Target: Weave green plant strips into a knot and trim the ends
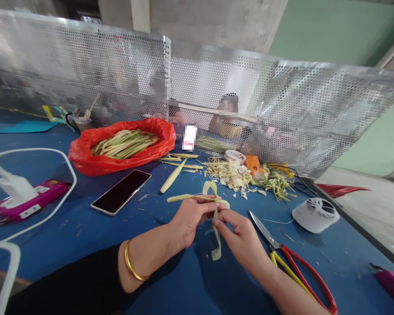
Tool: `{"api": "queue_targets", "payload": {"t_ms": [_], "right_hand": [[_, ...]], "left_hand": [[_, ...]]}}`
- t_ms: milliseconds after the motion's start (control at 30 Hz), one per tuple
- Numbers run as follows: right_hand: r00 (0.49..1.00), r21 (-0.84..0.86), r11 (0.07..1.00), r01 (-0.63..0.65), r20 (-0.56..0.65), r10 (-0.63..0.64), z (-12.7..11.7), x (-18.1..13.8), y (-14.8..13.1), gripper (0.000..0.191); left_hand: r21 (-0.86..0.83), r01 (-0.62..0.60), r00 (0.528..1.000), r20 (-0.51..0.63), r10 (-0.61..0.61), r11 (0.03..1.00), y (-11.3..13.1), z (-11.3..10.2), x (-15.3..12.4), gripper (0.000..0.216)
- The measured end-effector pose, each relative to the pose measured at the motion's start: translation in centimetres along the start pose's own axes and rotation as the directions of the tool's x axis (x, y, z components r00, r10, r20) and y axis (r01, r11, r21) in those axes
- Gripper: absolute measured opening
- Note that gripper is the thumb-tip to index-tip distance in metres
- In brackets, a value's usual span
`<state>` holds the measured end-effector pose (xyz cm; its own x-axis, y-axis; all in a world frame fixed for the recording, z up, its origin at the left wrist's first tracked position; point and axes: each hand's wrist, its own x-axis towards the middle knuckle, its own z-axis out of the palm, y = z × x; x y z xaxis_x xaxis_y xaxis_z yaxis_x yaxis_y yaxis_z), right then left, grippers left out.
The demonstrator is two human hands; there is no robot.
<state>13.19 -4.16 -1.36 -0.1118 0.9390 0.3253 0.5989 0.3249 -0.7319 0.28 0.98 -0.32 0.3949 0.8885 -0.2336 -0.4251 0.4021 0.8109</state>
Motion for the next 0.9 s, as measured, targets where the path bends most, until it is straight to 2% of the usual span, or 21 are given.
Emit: {"api": "queue_targets", "payload": {"t_ms": [67, 133, 200, 267, 367, 433, 533, 633, 733, 833, 900], "right_hand": [[0.999, -0.040, 0.999, -0.001, -0.032, 0.000, -0.1, 0.0, 0.2, 0.034], [0.990, -0.090, 0.996, 0.014, -0.136, -0.026, -0.5, 0.0, 0.5, 0.032], [0.962, -0.155, 0.987, 0.032, -0.263, -0.073, -1.2, 0.3, 0.7, 0.022], [0.945, -0.208, 0.977, 0.046, -0.308, -0.110, -1.7, 0.5, 1.0, 0.014], [0.958, -0.237, 0.969, 0.071, -0.255, -0.133, -1.9, 0.8, 1.3, 0.013], [0.950, -0.264, 0.962, 0.071, -0.275, -0.146, -1.7, 0.8, 1.4, 0.010], [0.933, -0.316, 0.948, 0.046, -0.324, -0.153, -1.6, 0.8, 1.6, 0.017], [0.947, -0.341, 0.936, 0.084, -0.266, -0.182, -1.7, 0.9, 1.5, 0.008], [0.953, -0.342, 0.933, 0.113, -0.228, -0.199, -1.8, 0.8, 1.2, 0.015], [0.966, -0.283, 0.957, 0.059, -0.227, -0.126, -1.5, 0.7, 0.9, 0.021], [0.980, -0.140, 0.990, -0.026, -0.198, -0.002, -1.3, 0.7, 1.1, 0.023]], "left_hand": [[0.017, 0.013, 1.000, 0.017, -0.013, 1.000, 0.2, -0.2, 0.1, 0.021], [0.007, 0.035, 0.999, 0.035, -0.036, 0.999, 0.6, -0.3, 0.2, 0.022], [-0.018, 0.071, 0.996, 0.050, -0.070, 0.997, 1.0, -0.3, 0.0, 0.019], [-0.037, 0.109, 0.993, 0.053, -0.107, 0.993, 1.2, -0.2, -0.1, 0.018], [-0.035, 0.103, 0.994, 0.032, -0.102, 0.994, 1.3, -0.2, -0.2, 0.018], [-0.013, 0.072, 0.997, 0.023, -0.072, 0.997, 1.1, -0.3, -0.1, 0.013], [0.014, 0.056, 0.997, 0.044, -0.056, 0.998, 0.8, -0.4, 0.0, 0.012], [0.033, 0.044, 0.997, 0.058, -0.046, 0.998, 0.7, -0.4, 0.0, 0.015], [0.106, -0.053, 0.999, 0.012, 0.052, 0.993, 0.8, -0.1, -0.2, 0.016], [0.184, -0.185, 0.978, -0.058, 0.198, 0.965, 0.8, 0.2, -0.3, 0.012], [0.215, -0.223, 0.966, -0.082, 0.245, 0.951, 0.8, 0.2, -0.3, 0.010]]}}
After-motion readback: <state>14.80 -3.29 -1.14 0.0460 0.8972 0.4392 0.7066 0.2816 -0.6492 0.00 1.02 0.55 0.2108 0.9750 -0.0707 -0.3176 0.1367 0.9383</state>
